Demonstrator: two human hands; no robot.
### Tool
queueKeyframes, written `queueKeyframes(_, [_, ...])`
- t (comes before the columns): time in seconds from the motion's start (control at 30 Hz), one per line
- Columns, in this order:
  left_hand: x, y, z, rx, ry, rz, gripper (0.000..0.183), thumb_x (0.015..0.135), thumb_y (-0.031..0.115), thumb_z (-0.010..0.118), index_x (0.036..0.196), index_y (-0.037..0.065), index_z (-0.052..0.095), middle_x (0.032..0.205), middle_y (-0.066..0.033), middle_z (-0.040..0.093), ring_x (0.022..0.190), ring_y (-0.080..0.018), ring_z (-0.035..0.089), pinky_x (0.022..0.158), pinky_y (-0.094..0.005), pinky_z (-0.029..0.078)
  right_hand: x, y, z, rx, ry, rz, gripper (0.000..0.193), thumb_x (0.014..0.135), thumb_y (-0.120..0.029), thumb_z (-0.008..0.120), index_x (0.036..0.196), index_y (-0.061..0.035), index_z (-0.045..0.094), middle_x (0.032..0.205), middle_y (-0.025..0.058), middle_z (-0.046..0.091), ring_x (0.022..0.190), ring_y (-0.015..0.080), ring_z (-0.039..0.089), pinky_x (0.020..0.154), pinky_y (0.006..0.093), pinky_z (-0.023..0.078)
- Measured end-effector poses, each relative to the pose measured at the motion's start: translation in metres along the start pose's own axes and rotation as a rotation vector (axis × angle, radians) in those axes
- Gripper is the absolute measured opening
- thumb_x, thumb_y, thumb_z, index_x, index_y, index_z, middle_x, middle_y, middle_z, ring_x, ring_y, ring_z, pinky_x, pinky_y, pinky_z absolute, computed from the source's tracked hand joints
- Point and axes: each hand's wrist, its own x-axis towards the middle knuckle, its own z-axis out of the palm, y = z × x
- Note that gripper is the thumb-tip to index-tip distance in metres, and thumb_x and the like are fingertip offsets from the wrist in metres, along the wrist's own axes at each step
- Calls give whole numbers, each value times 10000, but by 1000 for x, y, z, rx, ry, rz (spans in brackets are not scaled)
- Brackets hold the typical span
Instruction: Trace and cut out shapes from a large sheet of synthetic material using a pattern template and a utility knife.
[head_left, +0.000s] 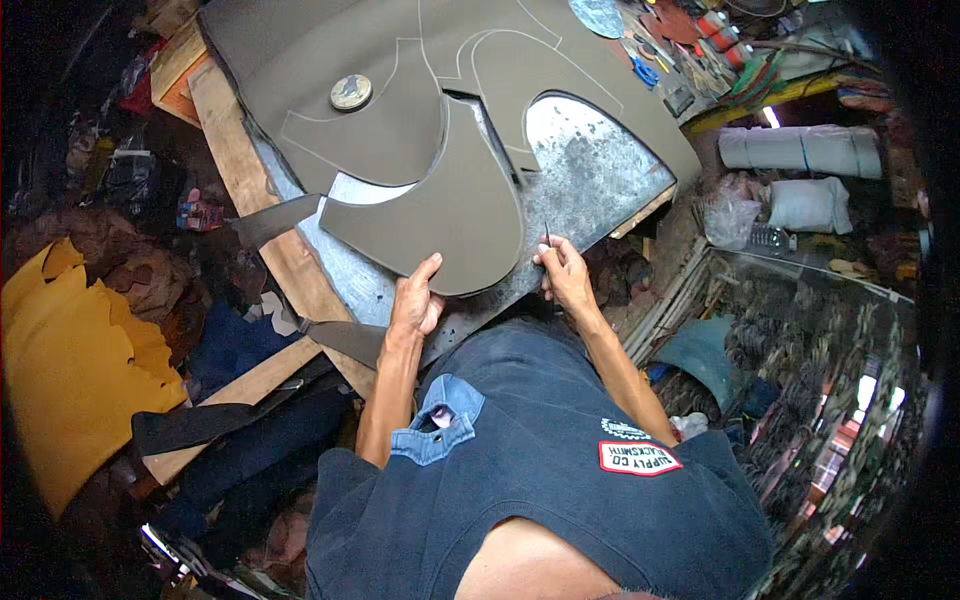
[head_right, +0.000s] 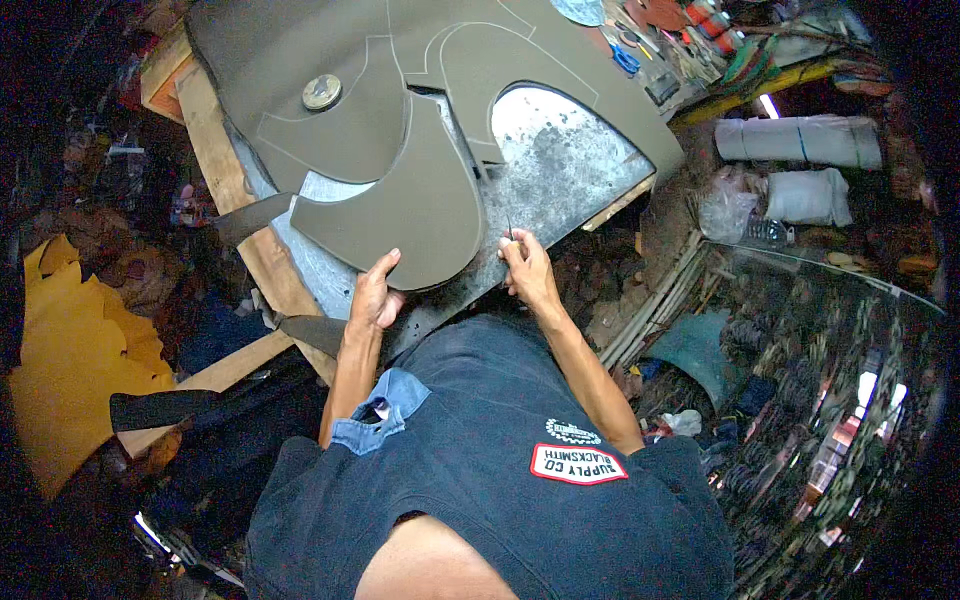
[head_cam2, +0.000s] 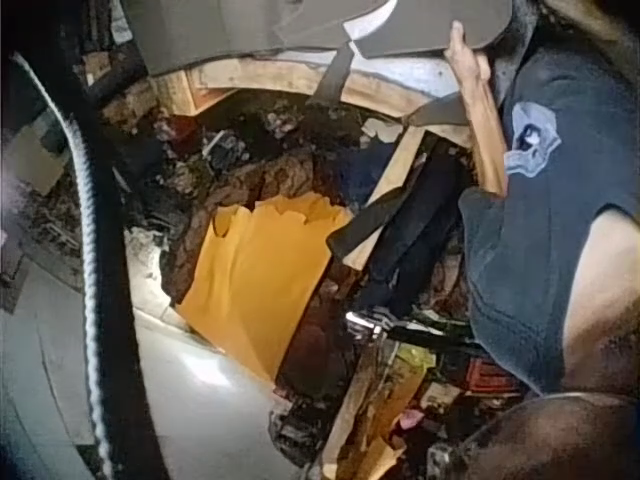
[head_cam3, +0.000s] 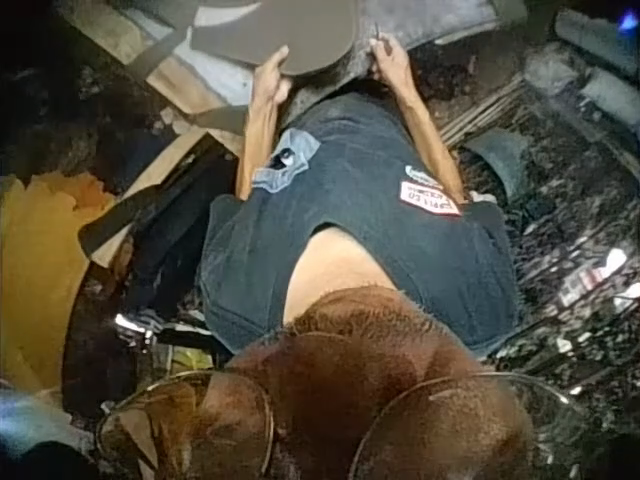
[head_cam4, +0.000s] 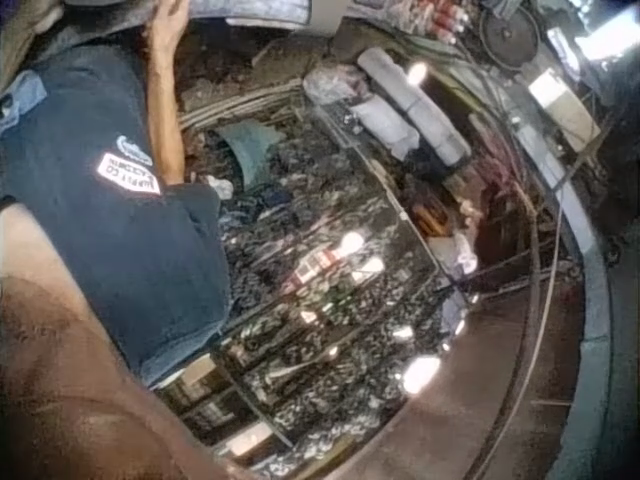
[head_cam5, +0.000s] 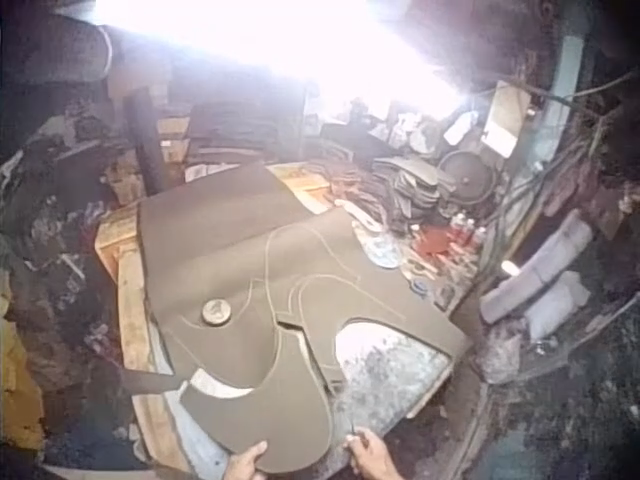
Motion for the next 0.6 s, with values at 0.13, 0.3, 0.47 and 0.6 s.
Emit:
queueKeyframes(0.13, [4,-4,-7,-19,19,22,364,919,74,630,1260,-20,545,1229,-127,615,1094,-263,624,946,-413,531,7,-26,1,-94,12,-35,433,963,-321,593,1260,-9,553,945,81,661,609,118,588,506,276,495])
queueKeyframes(0.3, [14,-16,-6,47,52,9,403,910,56,639,1285,-42,528,1240,-139,604,1149,-260,583,1005,-424,477,79,-109,25,-442,109,-618,370,937,-268,585,1266,-96,586,1069,202,688,969,320,678,853,411,527])
queueKeyframes(0.47, [8,-13,-6,139,100,32,373,922,96,638,1251,-60,559,1237,-149,611,1138,-242,592,984,-373,487,177,-96,63,-883,-43,-506,428,911,-244,509,1334,-180,534,1097,214,677,1047,414,635,906,523,496])
queueKeyframes(0.6, [-40,-2,-9,217,140,174,378,906,72,636,1260,-28,551,1188,-121,619,1063,-231,614,921,-375,515,210,-77,49,-825,-22,-540,439,909,-229,498,1346,-208,527,1129,200,673,1057,412,635,902,543,497])
